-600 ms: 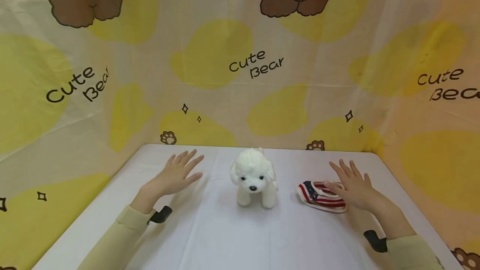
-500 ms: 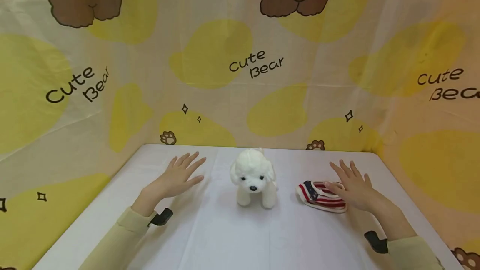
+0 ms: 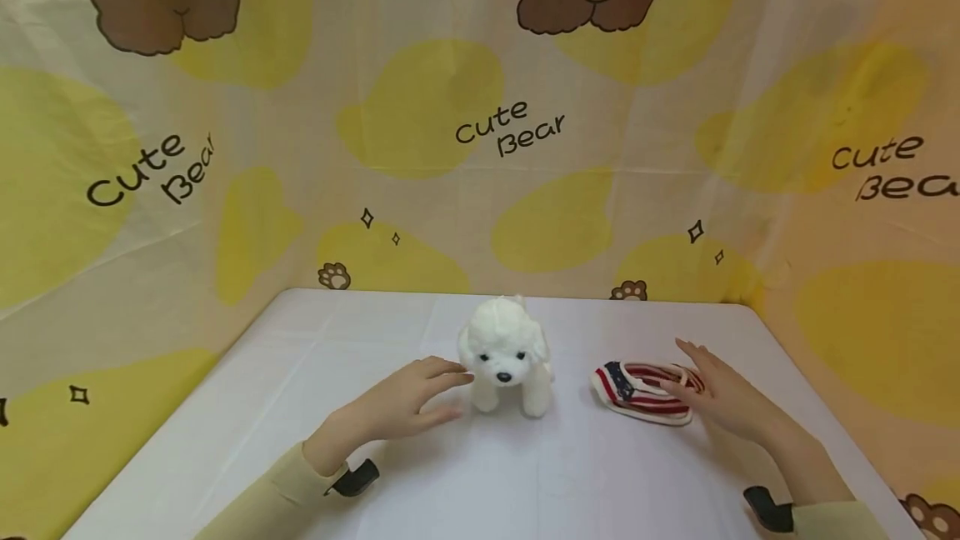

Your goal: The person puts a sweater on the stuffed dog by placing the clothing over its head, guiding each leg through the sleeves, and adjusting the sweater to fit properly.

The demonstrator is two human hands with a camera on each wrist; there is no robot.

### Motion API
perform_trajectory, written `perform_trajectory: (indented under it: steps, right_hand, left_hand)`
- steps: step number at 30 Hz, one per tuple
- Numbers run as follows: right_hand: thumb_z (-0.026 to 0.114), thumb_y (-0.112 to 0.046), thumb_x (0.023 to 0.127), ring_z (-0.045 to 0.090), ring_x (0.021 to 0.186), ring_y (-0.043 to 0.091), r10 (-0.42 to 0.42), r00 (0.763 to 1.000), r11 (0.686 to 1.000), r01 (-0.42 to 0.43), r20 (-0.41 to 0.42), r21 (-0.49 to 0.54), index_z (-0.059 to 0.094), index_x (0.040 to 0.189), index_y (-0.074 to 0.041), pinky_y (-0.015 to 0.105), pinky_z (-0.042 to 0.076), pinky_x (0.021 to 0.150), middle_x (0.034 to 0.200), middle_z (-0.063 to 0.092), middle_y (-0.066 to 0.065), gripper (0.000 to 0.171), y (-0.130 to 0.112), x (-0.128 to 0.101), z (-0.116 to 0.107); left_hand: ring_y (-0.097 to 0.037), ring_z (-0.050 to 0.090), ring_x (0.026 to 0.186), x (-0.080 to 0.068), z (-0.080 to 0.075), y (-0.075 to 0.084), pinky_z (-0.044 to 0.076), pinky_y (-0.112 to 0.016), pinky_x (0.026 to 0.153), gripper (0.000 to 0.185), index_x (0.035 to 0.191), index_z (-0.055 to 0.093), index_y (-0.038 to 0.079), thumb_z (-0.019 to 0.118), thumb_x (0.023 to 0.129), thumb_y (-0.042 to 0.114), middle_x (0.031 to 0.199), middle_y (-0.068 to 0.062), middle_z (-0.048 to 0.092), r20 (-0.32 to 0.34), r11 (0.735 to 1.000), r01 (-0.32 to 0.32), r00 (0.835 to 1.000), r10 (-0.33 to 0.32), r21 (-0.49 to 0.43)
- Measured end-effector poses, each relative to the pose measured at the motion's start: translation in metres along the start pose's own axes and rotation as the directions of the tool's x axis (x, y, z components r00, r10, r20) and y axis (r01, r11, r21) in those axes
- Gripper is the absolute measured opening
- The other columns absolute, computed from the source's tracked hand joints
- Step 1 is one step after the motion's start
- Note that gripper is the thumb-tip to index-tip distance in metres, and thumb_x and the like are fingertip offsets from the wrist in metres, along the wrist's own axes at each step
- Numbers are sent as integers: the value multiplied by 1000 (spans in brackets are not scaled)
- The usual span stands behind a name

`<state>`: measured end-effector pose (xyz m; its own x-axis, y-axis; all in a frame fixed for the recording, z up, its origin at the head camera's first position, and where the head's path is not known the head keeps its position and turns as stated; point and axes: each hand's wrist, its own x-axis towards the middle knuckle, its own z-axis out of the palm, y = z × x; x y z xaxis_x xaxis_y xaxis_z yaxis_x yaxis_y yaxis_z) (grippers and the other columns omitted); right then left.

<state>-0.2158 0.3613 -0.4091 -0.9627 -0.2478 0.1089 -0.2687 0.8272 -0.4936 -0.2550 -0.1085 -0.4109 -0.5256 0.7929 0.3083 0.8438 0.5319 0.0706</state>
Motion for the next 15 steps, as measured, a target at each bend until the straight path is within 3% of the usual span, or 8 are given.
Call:
perform_trajectory:
  steps: [3,6,11,15]
  right_hand:
    - [59,-38,92,29,125,60,2,1000,999,-2,-13,-34,19,150,-4,76,27,88,144,29,37,78,4,-4,1]
    - [62,-37,90,33,123,60,0,1000,999,-1,-27,-36,24,147,-1,74,29,89,142,33,35,78,8,-7,1]
    - [65,-33,88,39,121,57,-17,999,1000,16,-40,-26,34,141,4,70,35,89,138,41,34,71,13,-9,1]
    - [66,-29,88,47,115,52,-41,998,999,40,-38,-18,41,136,5,63,43,86,131,50,31,64,17,-9,0]
  left_hand:
    - [-12,54,117,15,8,15,43,-27,100,41,124,60,12,58,93,38,126,1,59,-12,994,-105,994,104,-11]
    - [-10,55,113,31,16,31,43,-22,98,40,122,60,10,59,92,37,123,1,60,3,986,-166,986,166,-12]
    - [-9,56,114,58,27,57,41,-17,98,39,124,59,12,55,95,37,122,1,61,64,976,-218,974,216,20]
    - [-9,55,117,83,38,75,40,-16,100,39,129,56,14,52,97,36,127,0,59,87,972,-224,972,217,71]
